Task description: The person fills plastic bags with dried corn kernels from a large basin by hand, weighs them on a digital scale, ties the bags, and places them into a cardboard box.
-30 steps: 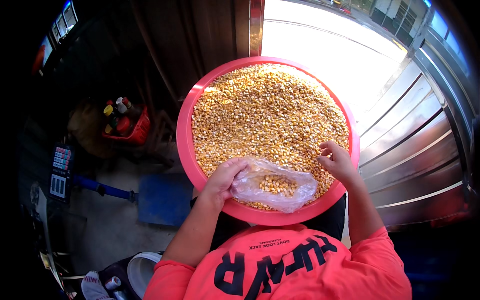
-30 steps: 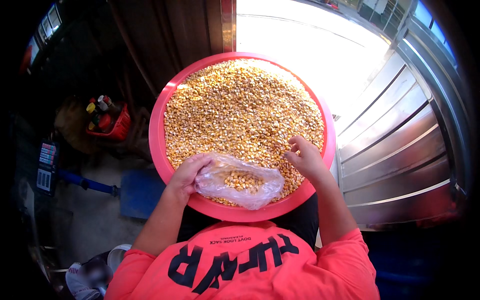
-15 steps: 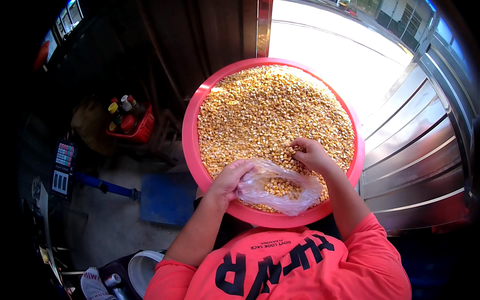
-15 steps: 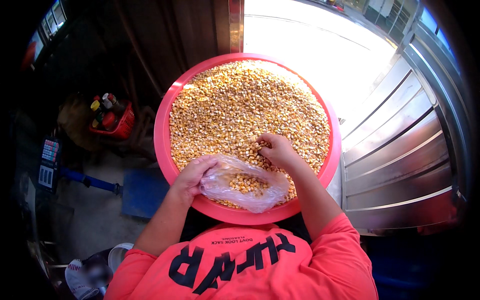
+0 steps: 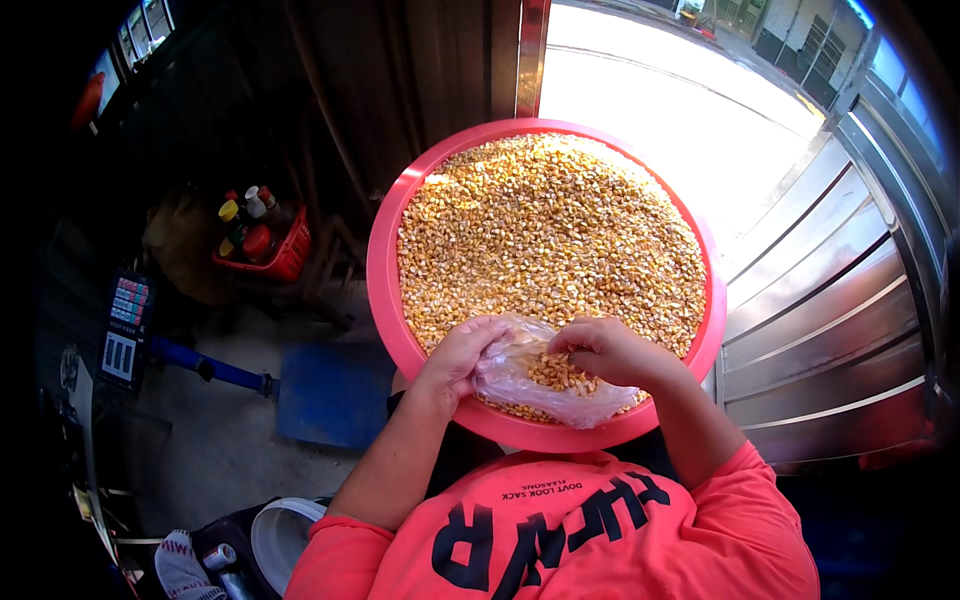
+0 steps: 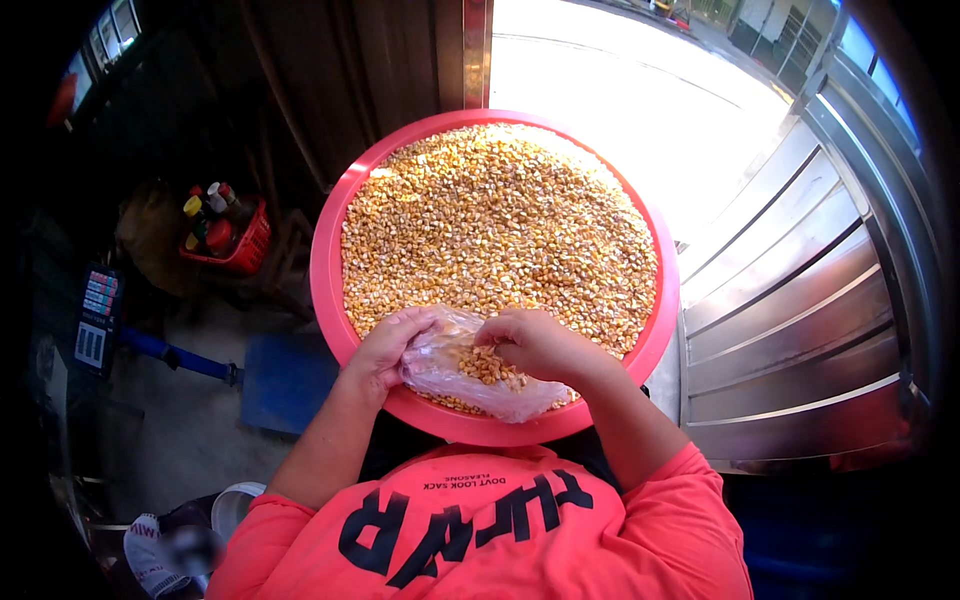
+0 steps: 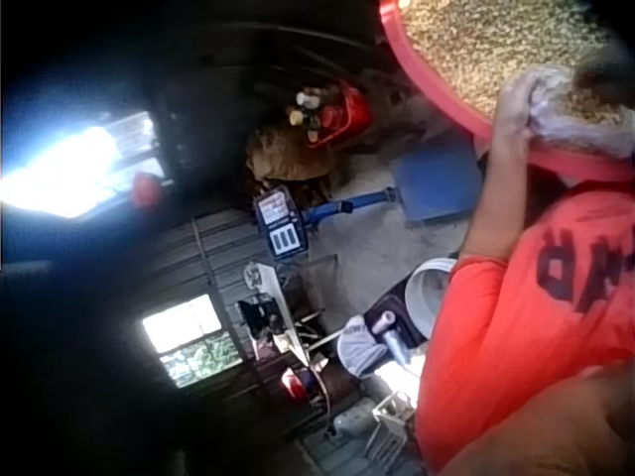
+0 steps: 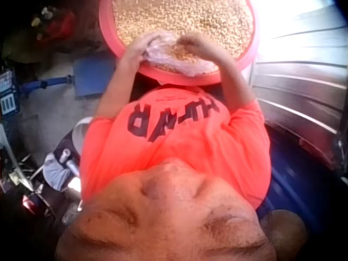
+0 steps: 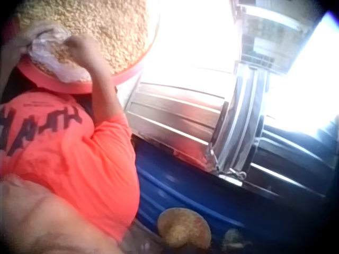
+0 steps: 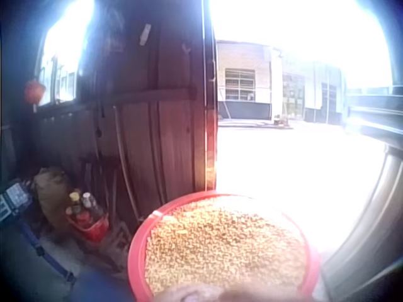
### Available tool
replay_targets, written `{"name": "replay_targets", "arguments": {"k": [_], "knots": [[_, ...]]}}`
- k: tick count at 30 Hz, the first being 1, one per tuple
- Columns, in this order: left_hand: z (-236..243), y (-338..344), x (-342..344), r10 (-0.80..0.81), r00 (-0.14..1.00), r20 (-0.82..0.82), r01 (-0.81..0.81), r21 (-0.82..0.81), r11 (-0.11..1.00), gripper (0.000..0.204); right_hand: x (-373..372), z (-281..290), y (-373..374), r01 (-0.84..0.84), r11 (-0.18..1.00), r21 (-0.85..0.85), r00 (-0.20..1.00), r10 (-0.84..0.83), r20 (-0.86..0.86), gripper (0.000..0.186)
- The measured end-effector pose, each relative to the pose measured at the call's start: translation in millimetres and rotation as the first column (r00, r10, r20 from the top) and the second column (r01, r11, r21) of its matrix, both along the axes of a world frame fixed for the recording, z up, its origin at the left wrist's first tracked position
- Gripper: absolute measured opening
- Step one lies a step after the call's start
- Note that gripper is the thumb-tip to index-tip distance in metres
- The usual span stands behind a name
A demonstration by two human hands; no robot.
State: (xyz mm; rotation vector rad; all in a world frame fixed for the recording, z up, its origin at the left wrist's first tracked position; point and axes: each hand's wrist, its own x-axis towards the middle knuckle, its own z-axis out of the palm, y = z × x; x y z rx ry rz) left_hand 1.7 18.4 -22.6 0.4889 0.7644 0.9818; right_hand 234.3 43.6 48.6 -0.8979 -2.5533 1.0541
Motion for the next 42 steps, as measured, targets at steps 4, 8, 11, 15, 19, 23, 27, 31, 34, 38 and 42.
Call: {"name": "replay_targets", "arguments": {"k": [4, 8, 11, 15, 19, 23, 27, 31, 34, 38, 42], "knots": [[3, -1, -1, 0.007, 1.0, -0.01, -0.007, 0.009, 1.0, 0.015, 4, 13, -12, -0.018, 0.996, -0.082, 0.98, 0.034, 0.194, 0.032], [-5, 1, -3, -0.013, 1.0, -0.005, 0.013, 0.036, 0.999, 0.015, 17, 12, -16, -0.07, 0.998, -0.009, 0.984, 0.07, 0.167, 0.029], [0, 0, 0, 0.017, 1.0, -0.026, -0.017, 0.002, 1.0, 0.017, 26, 21, -12, 0.063, 0.992, -0.109, 0.998, -0.06, 0.035, 0.025], [8, -3, 1, -0.013, 0.999, -0.049, 0.014, 0.023, 1.0, 0.016, 32, 12, 1, 0.345, 0.923, 0.167, 0.939, -0.341, -0.056, 0.024], [9, -4, 1, -0.04, 0.999, -0.031, 0.041, 0.027, 0.999, 0.016, 13, -1, 10, 0.302, 0.834, 0.462, 0.949, -0.307, -0.067, 0.036], [1, -1, -1, -0.036, 0.998, -0.047, 0.037, 0.028, 0.999, 0.016, -20, -5, 12, 0.291, 0.843, 0.452, 0.921, -0.376, 0.107, 0.041], [11, -3, 2, -0.018, 0.999, -0.035, 0.017, -0.01, 1.0, 0.015, -32, -18, 24, 0.265, 0.821, 0.505, 0.906, -0.391, 0.161, 0.029], [13, -4, 1, -0.031, 0.999, -0.017, 0.031, 0.006, 0.999, 0.015, -31, -27, 41, 0.252, 0.85, 0.462, 0.894, -0.388, 0.225, 0.021], [13, -4, -1, -0.047, 0.999, -0.007, 0.047, 0.013, 0.999, 0.014, -23, -32, 52, 0.267, 0.856, 0.443, 0.915, -0.369, 0.162, 0.019], [17, -4, 0, -0.049, 0.999, -0.012, 0.049, -0.001, 0.999, 0.014, -14, -26, 53, 0.342, 0.882, 0.325, 0.934, -0.357, -0.012, 0.017], [2, -1, -1, -0.015, 1.0, -0.011, 0.015, 0.015, 1.0, 0.014, -21, 10, 29, 0.289, 0.946, 0.145, 0.954, -0.272, -0.127, 0.017]]}}
